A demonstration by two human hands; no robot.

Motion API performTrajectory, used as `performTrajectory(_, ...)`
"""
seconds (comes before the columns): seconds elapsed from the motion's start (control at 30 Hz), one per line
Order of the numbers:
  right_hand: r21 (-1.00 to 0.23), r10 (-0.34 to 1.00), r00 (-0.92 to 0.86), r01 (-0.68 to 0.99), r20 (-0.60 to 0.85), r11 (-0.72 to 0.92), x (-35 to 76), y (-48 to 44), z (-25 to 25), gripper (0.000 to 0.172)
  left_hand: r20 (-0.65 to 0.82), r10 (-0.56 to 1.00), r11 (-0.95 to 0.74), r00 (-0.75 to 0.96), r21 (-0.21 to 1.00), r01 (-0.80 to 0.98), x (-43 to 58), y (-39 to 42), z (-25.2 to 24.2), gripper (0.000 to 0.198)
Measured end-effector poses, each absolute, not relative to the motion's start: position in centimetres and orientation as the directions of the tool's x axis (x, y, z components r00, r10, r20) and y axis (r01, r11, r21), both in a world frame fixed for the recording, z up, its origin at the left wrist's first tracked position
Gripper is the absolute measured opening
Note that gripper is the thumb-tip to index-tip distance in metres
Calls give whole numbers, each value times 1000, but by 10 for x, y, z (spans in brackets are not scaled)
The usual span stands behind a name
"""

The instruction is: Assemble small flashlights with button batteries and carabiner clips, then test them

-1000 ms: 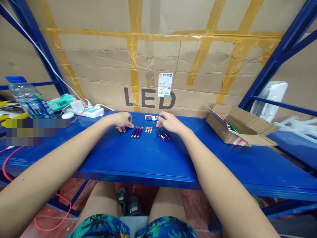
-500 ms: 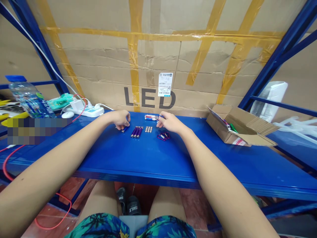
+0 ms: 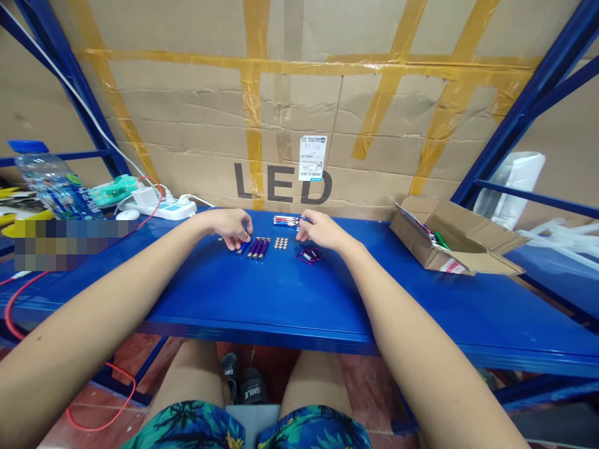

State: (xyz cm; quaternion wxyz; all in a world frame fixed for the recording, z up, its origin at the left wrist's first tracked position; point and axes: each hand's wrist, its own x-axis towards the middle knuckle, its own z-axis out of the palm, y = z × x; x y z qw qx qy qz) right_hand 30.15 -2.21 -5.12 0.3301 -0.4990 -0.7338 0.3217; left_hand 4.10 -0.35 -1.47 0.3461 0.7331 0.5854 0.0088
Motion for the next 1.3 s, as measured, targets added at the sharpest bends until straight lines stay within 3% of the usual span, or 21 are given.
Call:
performTrajectory(0.83, -790, 946, -292, 544, 139, 284, 298, -27, -48, 21, -408, 839, -93, 359, 543, 835, 47, -14, -11, 41)
performTrajectory(1.17, -797, 950, -283, 539, 134, 273, 299, -25, -49, 21, -408, 849, -80, 336, 529, 845, 45, -12, -10, 32)
performTrajectory(1.23, -810, 948, -290, 521, 131, 271, 299, -25, -49, 19, -323, 893, -139, 312, 461, 876, 44, -8, -10, 23)
performTrajectory(1.3, -834, 945, -305, 485, 119, 261, 297, -26, -48, 17, -92, 947, -250, 308, 393, 885, 46, -6, -10, 16)
